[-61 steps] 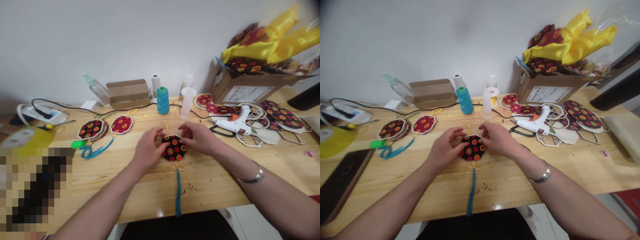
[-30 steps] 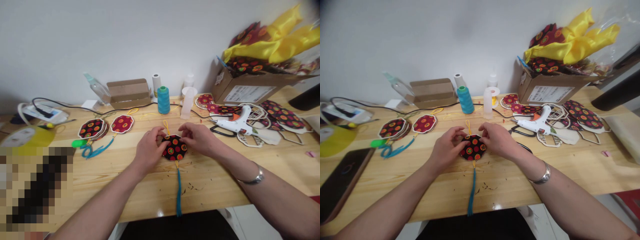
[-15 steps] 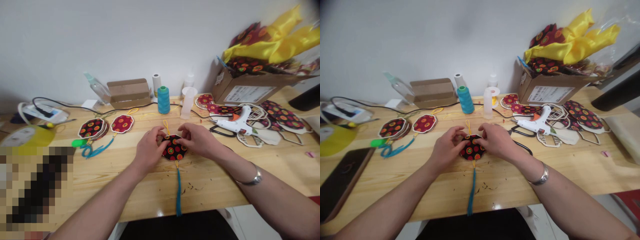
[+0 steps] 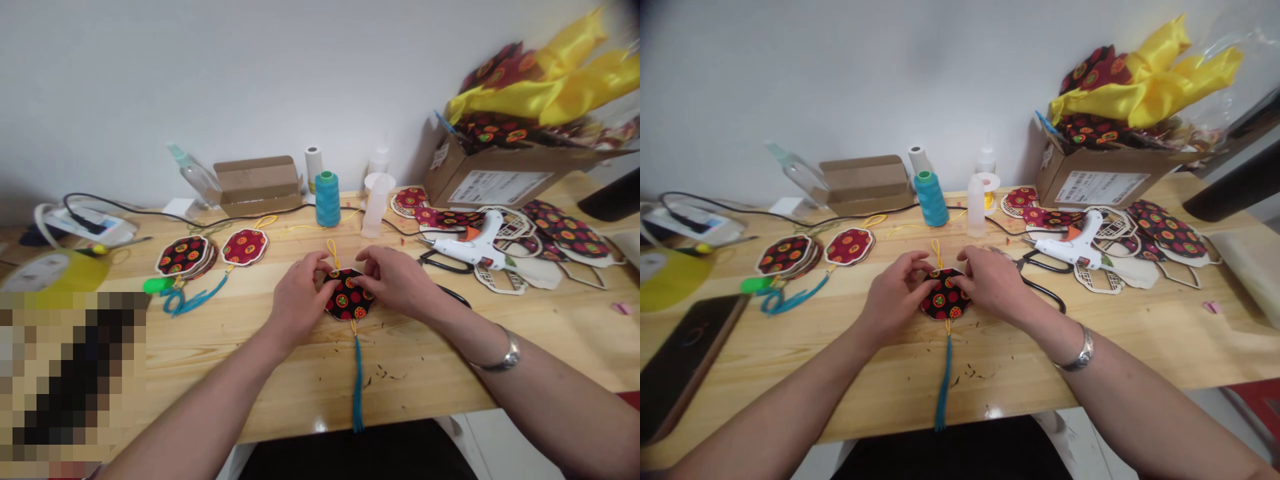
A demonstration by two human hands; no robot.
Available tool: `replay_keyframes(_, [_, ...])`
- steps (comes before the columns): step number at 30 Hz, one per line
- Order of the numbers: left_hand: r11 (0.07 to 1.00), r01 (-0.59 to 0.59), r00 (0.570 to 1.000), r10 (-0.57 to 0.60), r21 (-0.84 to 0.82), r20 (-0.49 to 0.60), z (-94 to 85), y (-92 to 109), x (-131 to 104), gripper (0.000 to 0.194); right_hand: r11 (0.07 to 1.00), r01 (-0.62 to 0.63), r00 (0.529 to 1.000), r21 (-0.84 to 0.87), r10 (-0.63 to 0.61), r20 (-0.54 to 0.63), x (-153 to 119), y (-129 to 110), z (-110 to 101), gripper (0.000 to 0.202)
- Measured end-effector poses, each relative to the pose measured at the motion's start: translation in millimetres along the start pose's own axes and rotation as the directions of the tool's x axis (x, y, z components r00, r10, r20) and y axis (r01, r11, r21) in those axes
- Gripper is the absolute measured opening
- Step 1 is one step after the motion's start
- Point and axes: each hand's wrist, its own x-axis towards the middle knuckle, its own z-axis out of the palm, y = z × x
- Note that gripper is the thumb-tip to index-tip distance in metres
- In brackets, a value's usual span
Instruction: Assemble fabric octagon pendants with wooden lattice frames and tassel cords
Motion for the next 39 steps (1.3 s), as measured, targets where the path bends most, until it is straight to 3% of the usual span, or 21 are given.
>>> replay_keyframes(39, [0.995, 0.035, 0.999, -0.033, 0.088, -0.031, 2.8, 4.3, 3.8, 0.033, 1.000, 0.000, 1.000, -0.008, 0.000, -0.025, -1.5, -0.7, 1.8, 0.023])
